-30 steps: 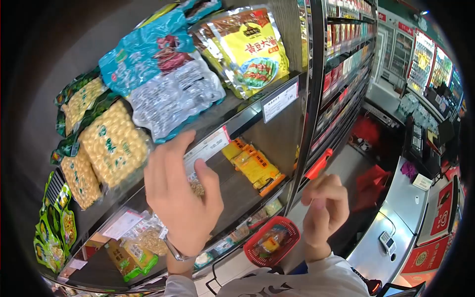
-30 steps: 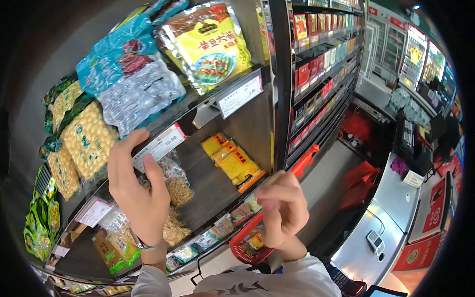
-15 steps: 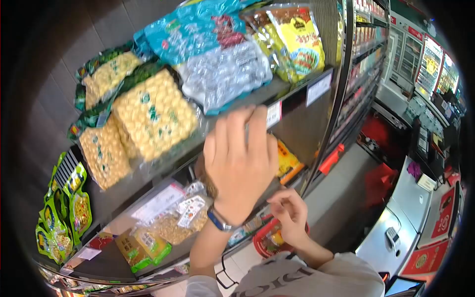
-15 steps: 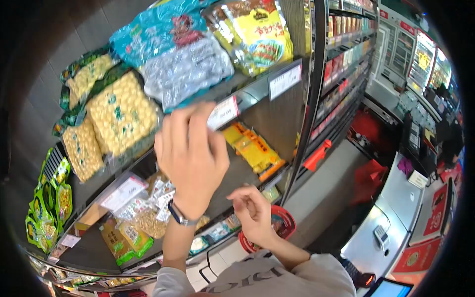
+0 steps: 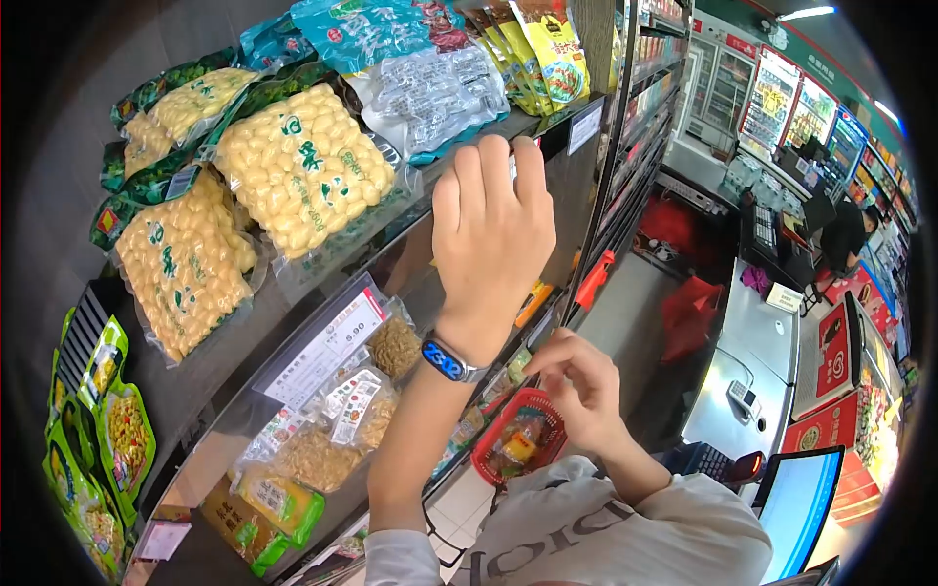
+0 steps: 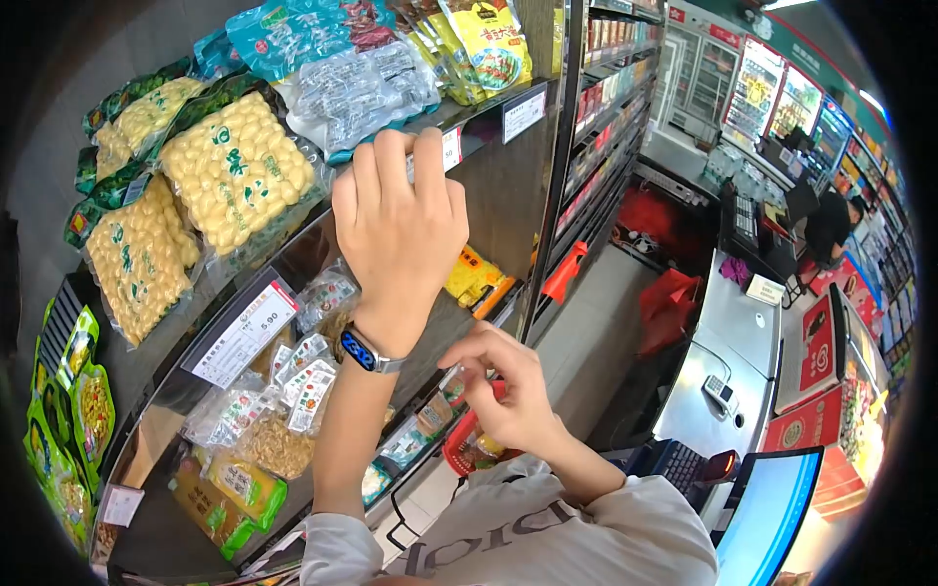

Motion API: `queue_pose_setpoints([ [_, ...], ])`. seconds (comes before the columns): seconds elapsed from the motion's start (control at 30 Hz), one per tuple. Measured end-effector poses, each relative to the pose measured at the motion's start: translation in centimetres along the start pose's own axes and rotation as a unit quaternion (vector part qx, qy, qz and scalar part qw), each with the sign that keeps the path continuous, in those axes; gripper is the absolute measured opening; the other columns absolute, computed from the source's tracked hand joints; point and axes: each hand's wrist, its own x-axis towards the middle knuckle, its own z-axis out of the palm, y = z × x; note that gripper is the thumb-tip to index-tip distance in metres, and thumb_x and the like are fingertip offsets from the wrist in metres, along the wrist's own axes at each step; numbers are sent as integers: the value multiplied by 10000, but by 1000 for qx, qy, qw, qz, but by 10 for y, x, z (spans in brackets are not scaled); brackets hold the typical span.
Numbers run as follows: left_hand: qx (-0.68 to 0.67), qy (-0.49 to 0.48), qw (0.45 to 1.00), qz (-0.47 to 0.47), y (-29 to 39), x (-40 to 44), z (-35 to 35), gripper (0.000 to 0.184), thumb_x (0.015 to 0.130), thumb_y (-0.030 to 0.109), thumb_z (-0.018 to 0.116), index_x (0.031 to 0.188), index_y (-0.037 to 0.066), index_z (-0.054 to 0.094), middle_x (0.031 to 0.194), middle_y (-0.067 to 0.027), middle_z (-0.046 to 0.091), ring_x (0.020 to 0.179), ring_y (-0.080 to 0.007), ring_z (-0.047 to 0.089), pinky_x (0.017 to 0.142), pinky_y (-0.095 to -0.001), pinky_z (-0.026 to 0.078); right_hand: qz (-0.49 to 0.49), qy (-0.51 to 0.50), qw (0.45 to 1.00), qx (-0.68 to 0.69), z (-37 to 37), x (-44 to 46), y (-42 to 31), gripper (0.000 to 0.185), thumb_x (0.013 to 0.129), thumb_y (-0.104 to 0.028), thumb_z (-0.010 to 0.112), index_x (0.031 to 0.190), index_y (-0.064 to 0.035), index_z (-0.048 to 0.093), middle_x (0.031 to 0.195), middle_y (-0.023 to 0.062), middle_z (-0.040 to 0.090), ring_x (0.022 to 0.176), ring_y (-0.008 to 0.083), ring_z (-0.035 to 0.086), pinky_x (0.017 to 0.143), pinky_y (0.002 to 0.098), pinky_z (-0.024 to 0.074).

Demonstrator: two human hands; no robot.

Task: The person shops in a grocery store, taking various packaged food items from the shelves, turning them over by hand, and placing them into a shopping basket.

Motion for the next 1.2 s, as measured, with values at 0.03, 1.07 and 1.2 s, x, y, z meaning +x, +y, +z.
queue_pose_setpoints([
  [0.03, 3, 0, 1000, 4, 0, 0, 1, 277, 730, 120, 620, 1006, 118, 593, 924, -18, 530, 842, -201, 527, 733, -336, 371, -7, 5, 1000, -10, -4, 1, 6, 258, 766, 87, 473, 951, 5, 634, 776, 47, 497, 649, 109, 479, 602, 255, 418],
  [1.07, -52, -34, 953, -296, 87, 85, 93, 283, 858, 53, 649, 1134, 8, 604, 897, -98, 658, 771, -196, 604, 722, -354, 479, -100, 124, 949, 271, -226, 142, 168, 89, 957, -50, 540, 935, 32, 514, 578, -30, 454, 463, 3, 333, 434, 210, 206],
  [1.2, -116, -2, 943, -313, 80, 90, 97, 307, 907, 116, 660, 1171, -23, 584, 858, -44, 654, 729, -104, 553, 672, -229, 403, -49, 76, 958, 272, -242, 164, 175, 137, 973, -105, 569, 939, 18, 520, 552, -53, 421, 470, 5, 315, 438, 214, 204],
])
